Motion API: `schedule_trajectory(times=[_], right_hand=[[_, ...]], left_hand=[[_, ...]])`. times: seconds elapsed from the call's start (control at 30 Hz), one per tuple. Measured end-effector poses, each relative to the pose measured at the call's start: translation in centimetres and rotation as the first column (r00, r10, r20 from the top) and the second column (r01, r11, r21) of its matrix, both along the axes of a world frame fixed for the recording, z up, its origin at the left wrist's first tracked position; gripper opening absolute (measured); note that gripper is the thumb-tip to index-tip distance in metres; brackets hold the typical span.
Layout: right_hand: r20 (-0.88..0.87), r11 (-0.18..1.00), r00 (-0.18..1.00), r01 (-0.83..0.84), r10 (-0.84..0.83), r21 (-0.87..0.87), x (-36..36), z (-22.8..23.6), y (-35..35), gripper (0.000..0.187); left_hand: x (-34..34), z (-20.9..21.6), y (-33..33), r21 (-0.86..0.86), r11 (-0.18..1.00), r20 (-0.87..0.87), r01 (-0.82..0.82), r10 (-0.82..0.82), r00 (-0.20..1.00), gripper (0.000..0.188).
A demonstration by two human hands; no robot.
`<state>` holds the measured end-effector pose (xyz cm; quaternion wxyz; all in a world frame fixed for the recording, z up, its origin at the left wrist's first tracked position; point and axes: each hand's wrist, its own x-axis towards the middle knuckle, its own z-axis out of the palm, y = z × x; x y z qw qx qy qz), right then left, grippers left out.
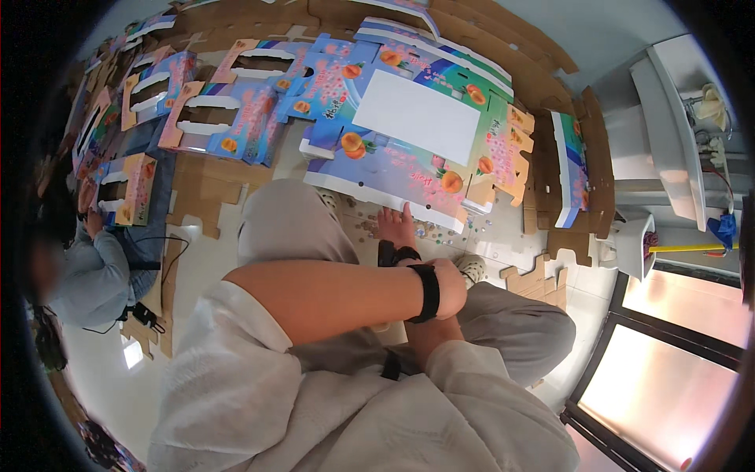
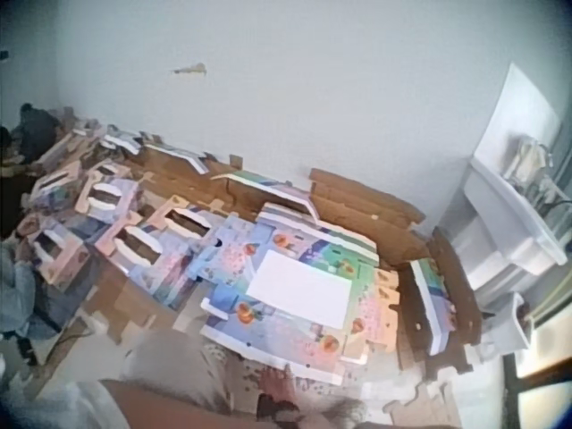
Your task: The person is folding and assembling flat cardboard shipping or product boxes while sitting on the floor.
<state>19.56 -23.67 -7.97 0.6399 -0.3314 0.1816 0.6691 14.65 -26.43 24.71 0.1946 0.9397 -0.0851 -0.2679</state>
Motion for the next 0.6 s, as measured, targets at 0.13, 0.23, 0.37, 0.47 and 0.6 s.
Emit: schedule_trajectory(times=[0.13,0.23,0.37,0.47,0.6], right_hand=[[-0.08,0.948,0.95,0.308,-0.302,0.078,0.2,0.9,1.9,0.05],[0.022,0.979,0.98,0.196,-0.197,0.057,1.4,2.7,3.2,0.045],[0.332,0.982,0.93,0.182,-0.157,-0.044,1.8,5.9,4.6,0.04],[0.484,0.962,0.842,0.272,-0.237,-0.002,0.4,8.2,5.3,0.043],[0.642,0.947,0.716,0.318,-0.276,0.052,-1.5,10.2,5.0,0.04]], left_hand=[[-0.9,0.7,0.4,-0.072,0.993,0.058,-0.096,0.1,0.993,0.019],[-1.3,1.2,1.0,-0.072,0.985,0.104,-0.159,0.166,0.981,0.018],[-1.2,1.6,1.1,-0.066,0.982,0.114,-0.174,0.181,0.977,0.018],[-1.3,1.3,0.7,-0.047,0.988,0.151,-0.149,0.154,0.977,0.018],[-1.8,0.4,0.4,-0.002,0.984,0.178,-0.177,0.175,0.968,0.016]])
